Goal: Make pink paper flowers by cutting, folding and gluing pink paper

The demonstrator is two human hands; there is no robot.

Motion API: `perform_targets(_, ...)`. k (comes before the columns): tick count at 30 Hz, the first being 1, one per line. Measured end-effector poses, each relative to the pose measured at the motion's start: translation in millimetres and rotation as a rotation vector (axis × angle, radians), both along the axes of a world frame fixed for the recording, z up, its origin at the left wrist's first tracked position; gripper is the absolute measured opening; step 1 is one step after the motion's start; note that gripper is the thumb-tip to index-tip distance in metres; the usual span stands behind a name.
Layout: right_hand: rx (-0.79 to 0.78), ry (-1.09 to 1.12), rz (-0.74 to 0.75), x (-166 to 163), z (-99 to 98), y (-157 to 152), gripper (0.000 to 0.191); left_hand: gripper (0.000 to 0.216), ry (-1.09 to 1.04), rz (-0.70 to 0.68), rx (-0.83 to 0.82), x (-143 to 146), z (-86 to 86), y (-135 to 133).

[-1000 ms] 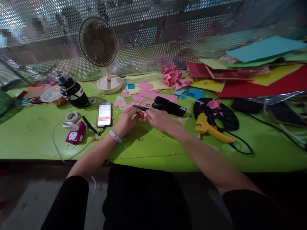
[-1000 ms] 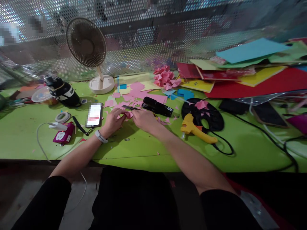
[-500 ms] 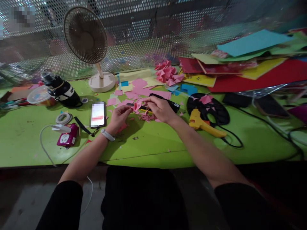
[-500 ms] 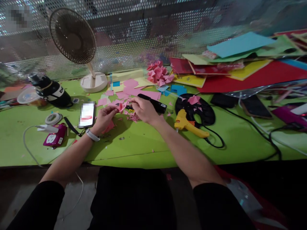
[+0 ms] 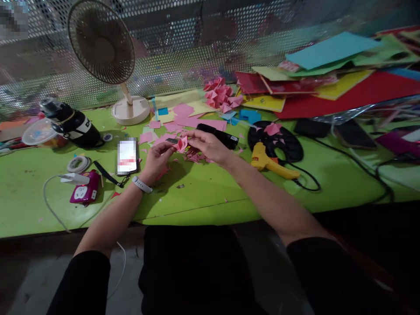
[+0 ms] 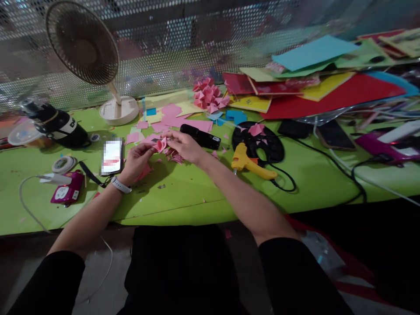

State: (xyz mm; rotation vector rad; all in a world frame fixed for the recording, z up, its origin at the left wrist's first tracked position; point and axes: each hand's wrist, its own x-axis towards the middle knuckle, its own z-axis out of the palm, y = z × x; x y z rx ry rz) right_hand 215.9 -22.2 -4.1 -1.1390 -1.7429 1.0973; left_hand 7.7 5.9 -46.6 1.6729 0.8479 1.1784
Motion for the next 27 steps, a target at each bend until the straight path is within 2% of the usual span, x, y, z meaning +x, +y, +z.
perform_targets(3,-0.057,0.111,-0.015,1,-4.3,4,0.027,0.018,0.004,-0.012,-0.007,0,2.5,-2)
perform_targets(6,-0.050,0.155,-0.043,2,-8.9,7,0.018,0.017,0.063,0.005,0.071,0,5.6,-4)
perform_targets(12,0.121,-0.050,-0.049,1,-9.5,4,0.021,0.011,0.270,0.091,0.428,-3,15.3,-11)
perform_targets(14,0.161,-0.060,-0.079,1,-7.7,3,0.017,0.012,0.252,0.106,0.460,-3,18.2,-12)
perform_targets(16,0.089,0.062,-0.091,2,-6.5,3,0.015,0.018,0.141,0.120,0.368,-3,19.2,-12)
perform_targets(18,-0.076,0.260,-0.086,4,-6.7,5,0.015,0.023,-0.037,0.115,0.181,-3,18.2,-9)
perform_targets(22,-0.317,0.511,-0.087,6,-10.5,7,0.014,0.028,-0.273,-0.090,-0.214,-3,15.8,-5)
perform_targets(24,-0.375,0.546,-0.072,6,-12.6,8,0.016,0.028,-0.323,-0.178,-0.324,-3,17.2,-6)
perform_targets(27,-0.414,0.568,-0.064,5,-13.3,7,0.020,0.028,-0.370,-0.240,-0.373,-1,21.4,-11)
